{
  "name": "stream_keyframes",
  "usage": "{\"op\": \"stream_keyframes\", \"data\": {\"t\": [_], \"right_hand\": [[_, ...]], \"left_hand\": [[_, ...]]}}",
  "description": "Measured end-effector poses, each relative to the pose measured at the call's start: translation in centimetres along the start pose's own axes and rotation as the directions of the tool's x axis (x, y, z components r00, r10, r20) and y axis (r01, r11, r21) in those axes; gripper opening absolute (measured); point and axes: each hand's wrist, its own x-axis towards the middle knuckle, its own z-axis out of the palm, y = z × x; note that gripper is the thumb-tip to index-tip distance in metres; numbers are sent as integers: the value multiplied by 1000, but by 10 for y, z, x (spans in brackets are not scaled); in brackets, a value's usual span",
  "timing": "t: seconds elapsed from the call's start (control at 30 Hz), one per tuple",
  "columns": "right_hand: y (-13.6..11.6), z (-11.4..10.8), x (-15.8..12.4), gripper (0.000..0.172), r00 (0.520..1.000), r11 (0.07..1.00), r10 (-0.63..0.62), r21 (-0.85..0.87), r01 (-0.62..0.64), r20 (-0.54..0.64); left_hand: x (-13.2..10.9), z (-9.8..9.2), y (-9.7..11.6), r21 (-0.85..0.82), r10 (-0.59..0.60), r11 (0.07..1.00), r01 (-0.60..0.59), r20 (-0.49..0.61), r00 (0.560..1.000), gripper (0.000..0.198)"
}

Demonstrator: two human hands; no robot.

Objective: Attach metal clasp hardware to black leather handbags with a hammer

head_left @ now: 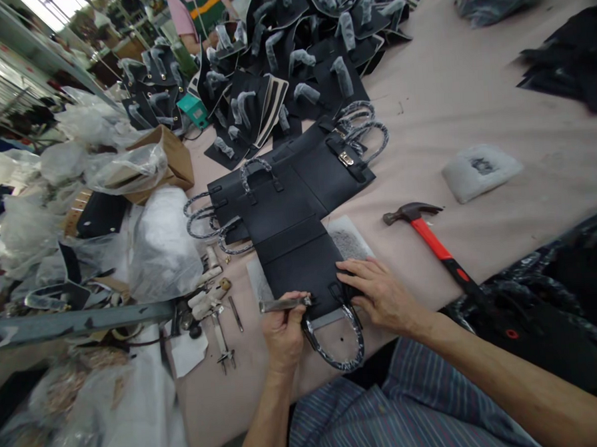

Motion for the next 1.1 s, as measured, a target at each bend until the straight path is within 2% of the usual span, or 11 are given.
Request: {"op": "stream_keyframes", "data": {"t": [0.17,0.67,0.77,0.9,0.97,1.1], "right_hand": [[-2,-2,1,55,1000,1000,6,-8,-6,9],[-2,-3,1,55,1000,1000,6,-9,-6,27],[-2,-3,1,55,1000,1000,8,-1,-8,15],[0,-1,-1,55,1000,1000,-2,10,2,10],[1,1,-2,56,1000,1000,-3,18,3,8],[6,-1,0,56,998,995,-56,87,54,19]], "left_hand": [[-2,6,-3,142,72,987,-74,21,997,15],[3,7,4,289,193,935,-206,73,978,13],[3,11,7,356,269,889,-286,97,958,14],[4,19,9,415,384,797,-439,212,899,19],[7,22,10,430,384,777,-460,256,887,20],[11,23,12,461,297,796,-391,265,917,18]]}}
